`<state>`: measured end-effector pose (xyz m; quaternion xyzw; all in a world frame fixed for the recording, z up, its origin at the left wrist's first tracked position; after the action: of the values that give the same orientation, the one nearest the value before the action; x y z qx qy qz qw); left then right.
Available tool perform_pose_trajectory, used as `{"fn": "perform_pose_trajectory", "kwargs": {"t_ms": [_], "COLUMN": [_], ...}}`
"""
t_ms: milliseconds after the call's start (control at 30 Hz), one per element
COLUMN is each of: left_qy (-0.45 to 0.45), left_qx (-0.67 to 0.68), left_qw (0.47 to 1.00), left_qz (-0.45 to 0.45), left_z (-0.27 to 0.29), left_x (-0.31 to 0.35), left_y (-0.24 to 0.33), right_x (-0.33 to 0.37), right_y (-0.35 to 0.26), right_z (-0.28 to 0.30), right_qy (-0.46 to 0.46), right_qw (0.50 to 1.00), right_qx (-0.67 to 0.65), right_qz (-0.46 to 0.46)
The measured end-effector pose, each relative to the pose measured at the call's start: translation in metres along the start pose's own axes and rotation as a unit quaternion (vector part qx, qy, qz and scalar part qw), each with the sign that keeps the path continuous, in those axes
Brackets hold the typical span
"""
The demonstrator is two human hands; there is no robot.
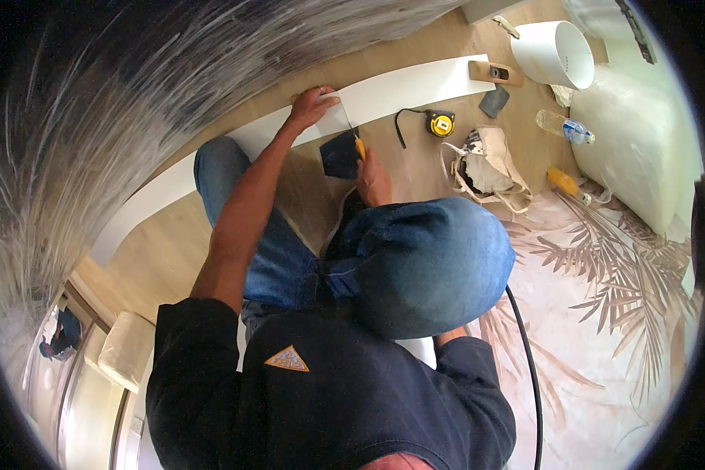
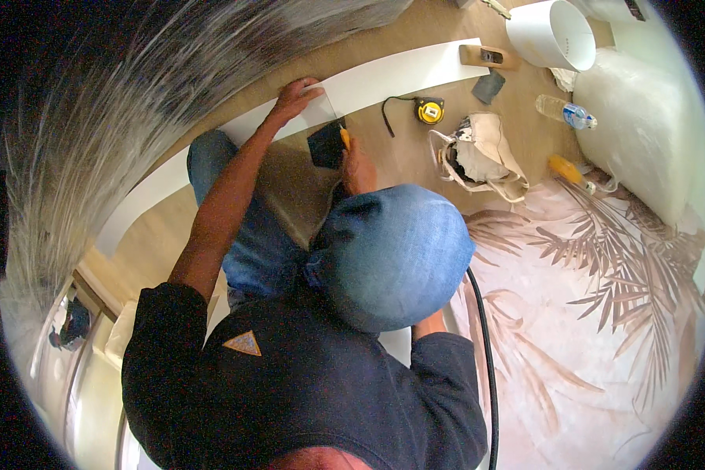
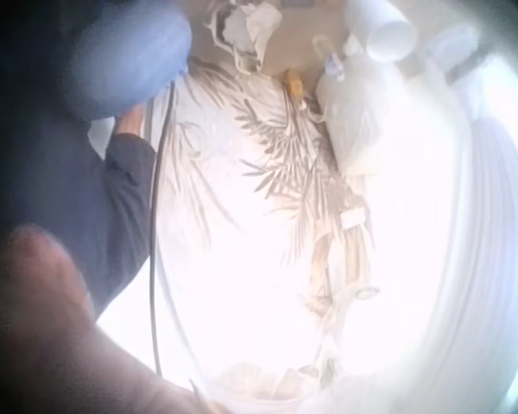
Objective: The person uses a piece of sandpaper to sand the edges and surface of a white wooden plank while sitting on the floor, then stands up and places the plank onto the top of a cabinet.
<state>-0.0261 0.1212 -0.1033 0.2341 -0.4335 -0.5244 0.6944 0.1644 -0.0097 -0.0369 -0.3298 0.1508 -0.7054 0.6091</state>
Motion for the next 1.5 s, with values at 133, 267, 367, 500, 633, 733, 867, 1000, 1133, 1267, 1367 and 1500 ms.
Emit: {"fn": "perform_pose_trajectory", "kwargs": {"t_ms": [133, 267, 367, 500, 633, 733, 867, 1000, 1133, 1267, 1367, 1500], "left_qy": [0.013, 0.074, 0.022, -0.074, -0.084, -0.094, -0.098, -0.076, -0.082, -0.077, -0.073, -0.069], "left_qx": [-0.003, -0.058, 0.086, 0.122, 0.109, 0.142, 0.132, 0.153, 0.151, 0.153, 0.138, 0.155], "left_qw": [1.0, 0.995, 0.992, 0.988, 0.988, 0.984, 0.985, 0.985, 0.984, 0.983, 0.985, 0.983], "left_qz": [-0.005, -0.012, 0.085, 0.061, 0.066, 0.053, 0.049, 0.031, 0.055, 0.072, 0.074, 0.072], "left_z": [-0.005, 0.01, 0.021, 0.023, 0.027, 0.025, 0.022, 0.025, 0.023, 0.028, 0.026, 0.029], "left_x": [-0.001, -0.012, -0.024, -0.011, -0.003, -0.002, 0.003, 0.005, 0.005, 0.008, 0.007, 0.009], "left_y": [-0.007, -0.008, -0.009, 0.007, 0.014, 0.009, 0.008, 0.009, 0.005, 0.006, 0.001, 0.01], "right_x": [0.006, 0.033, 0.047, 0.021, -0.015, -0.045, -0.059, -0.053, -0.045, -0.044, -0.045, -0.052], "right_y": [-0.002, 0.018, 0.05, 0.02, 0.002, -0.027, -0.047, -0.048, -0.052, -0.051, -0.052, -0.053], "right_z": [0.009, -0.001, -0.024, 0.023, 0.051, 0.069, 0.079, 0.041, 0.015, 0.0, -0.004, -0.009], "right_qy": [0.017, 0.064, 0.012, -0.065, -0.018, -0.019, -0.039, -0.005, 0.012, 0.011, 0.01, 0.02], "right_qw": [1.0, 0.996, 1.0, 0.991, 0.998, 0.998, 0.997, 0.992, 0.988, 0.986, 0.985, 0.987], "right_qx": [-0.01, 0.004, -0.006, -0.019, -0.045, -0.046, -0.067, -0.123, -0.143, -0.166, -0.172, -0.159], "right_qz": [-0.001, 0.059, 0.025, -0.117, -0.044, 0.028, 0.013, 0.036, 0.053, 0.015, 0.005, 0.007]}}
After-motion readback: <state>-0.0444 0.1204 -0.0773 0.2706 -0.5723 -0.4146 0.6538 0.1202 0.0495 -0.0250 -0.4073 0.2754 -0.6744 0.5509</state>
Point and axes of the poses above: each hand's wrist, its own x-axis away from the middle knuckle, its own z-axis out of the back of the hand, y = z × x, the point moved 10 cm from there along -x, towards the middle knuckle, and after that the axes turned 13 degrees about y, right-handed, at the moved point
